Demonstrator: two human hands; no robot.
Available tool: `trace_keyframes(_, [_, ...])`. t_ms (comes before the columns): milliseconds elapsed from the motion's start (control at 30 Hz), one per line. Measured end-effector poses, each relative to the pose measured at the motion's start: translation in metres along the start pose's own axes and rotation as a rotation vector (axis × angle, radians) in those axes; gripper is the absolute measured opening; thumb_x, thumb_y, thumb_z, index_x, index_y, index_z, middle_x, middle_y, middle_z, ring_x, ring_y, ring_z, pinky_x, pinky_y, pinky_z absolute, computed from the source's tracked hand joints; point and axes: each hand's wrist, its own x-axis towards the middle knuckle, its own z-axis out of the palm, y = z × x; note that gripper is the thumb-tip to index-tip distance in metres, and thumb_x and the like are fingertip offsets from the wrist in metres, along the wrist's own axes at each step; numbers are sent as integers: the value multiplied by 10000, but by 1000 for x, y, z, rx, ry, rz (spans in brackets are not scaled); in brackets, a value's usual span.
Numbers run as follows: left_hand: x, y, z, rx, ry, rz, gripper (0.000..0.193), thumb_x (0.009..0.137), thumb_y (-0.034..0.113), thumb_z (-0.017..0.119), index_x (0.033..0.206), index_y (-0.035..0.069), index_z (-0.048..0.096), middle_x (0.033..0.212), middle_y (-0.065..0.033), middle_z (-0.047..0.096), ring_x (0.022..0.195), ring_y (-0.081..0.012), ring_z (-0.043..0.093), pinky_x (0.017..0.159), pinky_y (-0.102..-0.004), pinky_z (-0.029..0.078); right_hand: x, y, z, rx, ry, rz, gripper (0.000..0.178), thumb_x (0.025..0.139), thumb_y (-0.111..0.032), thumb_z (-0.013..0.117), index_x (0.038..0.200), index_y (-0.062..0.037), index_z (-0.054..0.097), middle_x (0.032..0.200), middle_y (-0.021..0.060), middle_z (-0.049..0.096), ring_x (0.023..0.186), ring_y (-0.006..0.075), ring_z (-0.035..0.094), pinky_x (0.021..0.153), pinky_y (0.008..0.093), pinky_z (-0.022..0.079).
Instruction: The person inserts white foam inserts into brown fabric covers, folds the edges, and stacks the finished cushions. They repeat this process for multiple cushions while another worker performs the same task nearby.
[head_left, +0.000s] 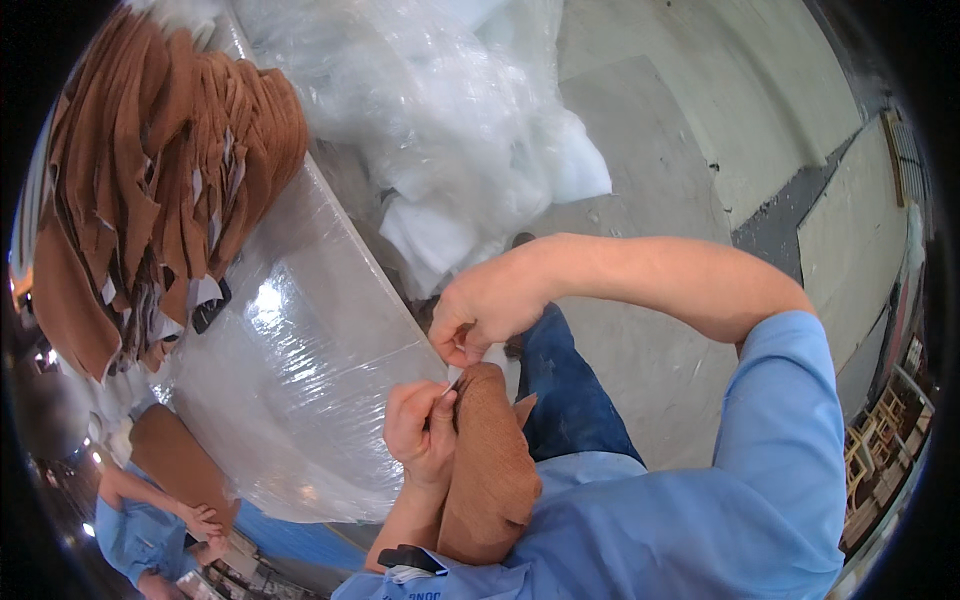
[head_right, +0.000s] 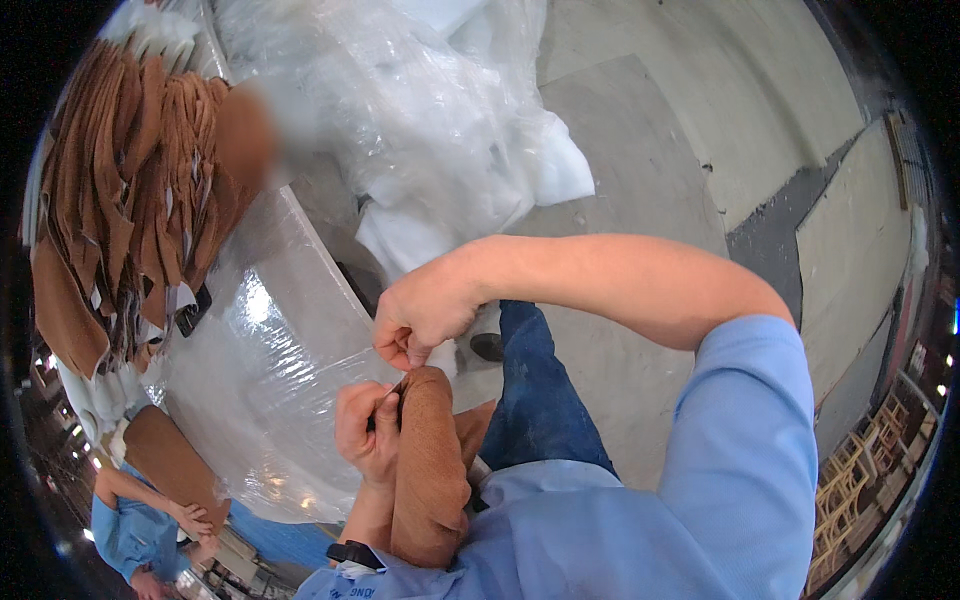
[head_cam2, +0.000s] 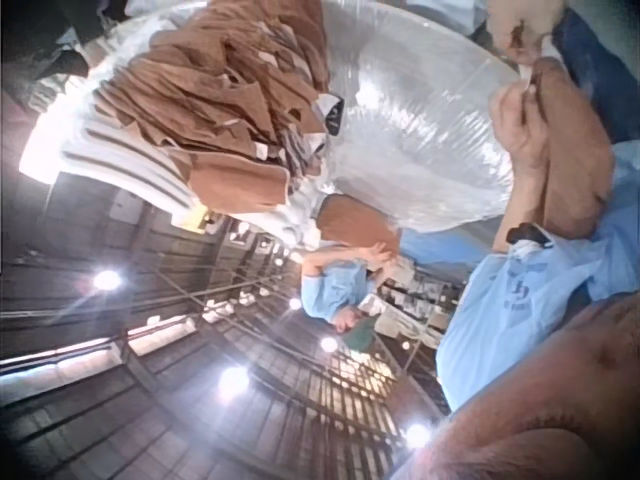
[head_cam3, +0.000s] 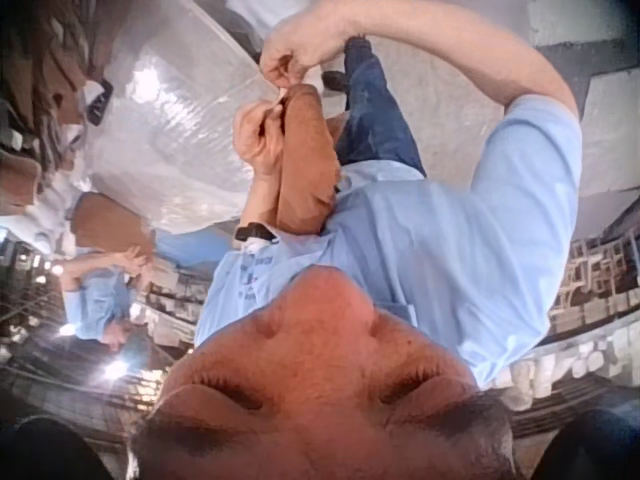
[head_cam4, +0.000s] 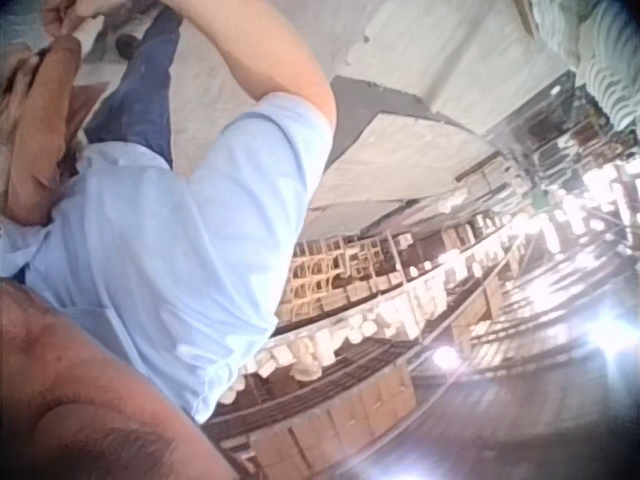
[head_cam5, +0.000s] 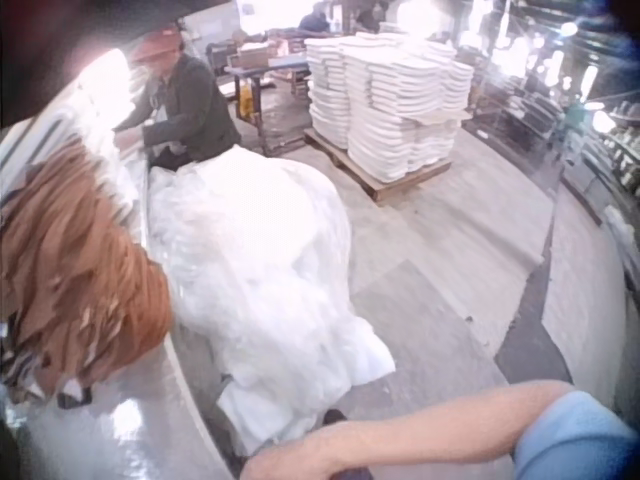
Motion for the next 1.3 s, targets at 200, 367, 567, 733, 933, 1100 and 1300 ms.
trace_keyframes(200, [-7,-16,11,-385,89,-380,146,1060,135,659,1010,-2,645,957,-43,630,859,-137,578,778,-268,475,-7,-8,12,-128,161,51,150,977,-149,648,1039,-13,668,970,102,663,932,269,622,817,405,483])
trace_keyframes(367, [-6,-21,12,-565,33,-528,189,1108,185,585,1087,4,635,955,-26,636,859,-102,576,787,-270,499,-11,8,24,178,244,51,140,987,-148,661,1063,-31,674,934,41,640,856,186,587,765,359,472])
trace_keyframes(567, [2,-2,14,-639,-24,-561,206,1124,217,549,1083,27,619,938,-46,664,841,-116,622,764,-288,546,-10,34,21,489,163,-40,139,938,-100,731,1068,-58,706,904,-35,627,779,84,537,663,284,447])
trace_keyframes(733, [5,-2,18,-686,22,-574,215,1126,222,542,1053,34,616,919,-51,668,822,-116,625,748,-286,546,-5,48,25,478,215,-47,92,929,-112,753,998,-62,720,862,-48,631,766,81,531,650,289,444])
trace_keyframes(933, [13,-15,16,-802,-164,-587,227,1129,229,541,1019,46,617,918,-30,666,805,-86,607,728,-261,521,-5,38,52,343,546,-172,128,891,-146,769,901,-44,692,823,18,684,761,182,619,701,372,498])
trace_keyframes(1100, [13,-8,24,-641,-92,-672,222,1136,199,521,984,56,597,873,-1,648,792,-75,592,714,-254,508,-4,22,77,206,889,-133,159,869,-148,752,898,-9,680,843,132,719,823,273,688,753,417,522])
trace_keyframes(1300, [22,-36,30,-412,-207,-689,262,1107,177,562,889,33,561,789,25,554,761,-64,491,679,-275,464,3,26,76,475,938,242,147,900,-167,751,921,-25,725,837,142,736,812,270,707,729,423,539])
